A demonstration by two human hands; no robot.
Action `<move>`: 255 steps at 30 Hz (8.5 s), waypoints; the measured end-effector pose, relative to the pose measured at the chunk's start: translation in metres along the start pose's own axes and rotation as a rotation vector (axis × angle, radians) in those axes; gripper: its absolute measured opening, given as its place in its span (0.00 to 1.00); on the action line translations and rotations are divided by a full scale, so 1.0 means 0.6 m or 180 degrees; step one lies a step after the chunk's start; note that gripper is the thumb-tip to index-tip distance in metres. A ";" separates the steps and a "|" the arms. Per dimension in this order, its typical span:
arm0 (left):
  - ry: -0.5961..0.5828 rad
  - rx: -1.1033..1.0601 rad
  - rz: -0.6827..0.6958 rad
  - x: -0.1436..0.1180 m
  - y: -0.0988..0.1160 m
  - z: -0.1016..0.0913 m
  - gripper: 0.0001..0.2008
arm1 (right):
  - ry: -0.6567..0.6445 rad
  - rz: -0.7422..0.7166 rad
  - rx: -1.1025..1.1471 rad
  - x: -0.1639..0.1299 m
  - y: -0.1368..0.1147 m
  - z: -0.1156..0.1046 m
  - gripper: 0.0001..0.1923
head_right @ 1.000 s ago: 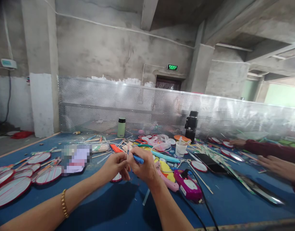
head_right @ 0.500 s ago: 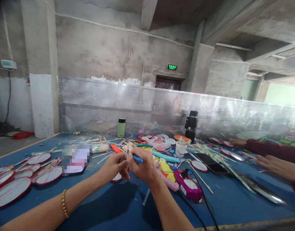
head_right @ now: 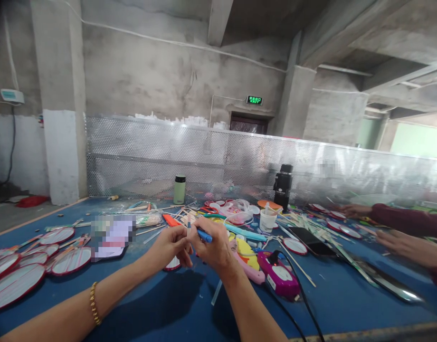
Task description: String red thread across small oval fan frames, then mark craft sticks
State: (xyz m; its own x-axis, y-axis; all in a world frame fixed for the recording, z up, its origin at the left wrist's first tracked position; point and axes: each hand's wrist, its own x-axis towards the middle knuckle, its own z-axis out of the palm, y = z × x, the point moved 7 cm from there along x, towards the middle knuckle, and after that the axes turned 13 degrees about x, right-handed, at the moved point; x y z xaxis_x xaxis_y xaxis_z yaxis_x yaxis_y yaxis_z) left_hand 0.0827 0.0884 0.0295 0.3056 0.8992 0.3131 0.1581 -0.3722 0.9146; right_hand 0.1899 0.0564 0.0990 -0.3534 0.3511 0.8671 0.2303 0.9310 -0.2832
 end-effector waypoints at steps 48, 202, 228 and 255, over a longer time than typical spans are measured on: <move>-0.0040 -0.0084 0.0055 0.003 -0.012 0.002 0.07 | -0.0081 -0.0010 0.0140 -0.001 -0.001 0.006 0.09; -0.0028 -0.0074 -0.0033 0.002 -0.003 -0.002 0.12 | 0.0024 0.0095 0.0000 -0.002 0.004 0.000 0.08; -0.0037 -0.0073 -0.0087 0.002 -0.006 -0.003 0.12 | 0.0031 0.0107 0.0028 -0.001 -0.002 -0.002 0.09; -0.0073 -0.0041 -0.0051 0.002 -0.008 0.000 0.11 | 0.0061 0.0125 -0.0093 0.000 0.003 -0.003 0.09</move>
State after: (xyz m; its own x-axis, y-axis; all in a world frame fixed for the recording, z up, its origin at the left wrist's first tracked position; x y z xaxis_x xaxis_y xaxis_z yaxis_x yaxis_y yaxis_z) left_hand 0.0821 0.0915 0.0253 0.3247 0.8994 0.2927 0.1510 -0.3548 0.9227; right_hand 0.1917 0.0579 0.0995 -0.3261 0.3850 0.8634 0.2701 0.9132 -0.3052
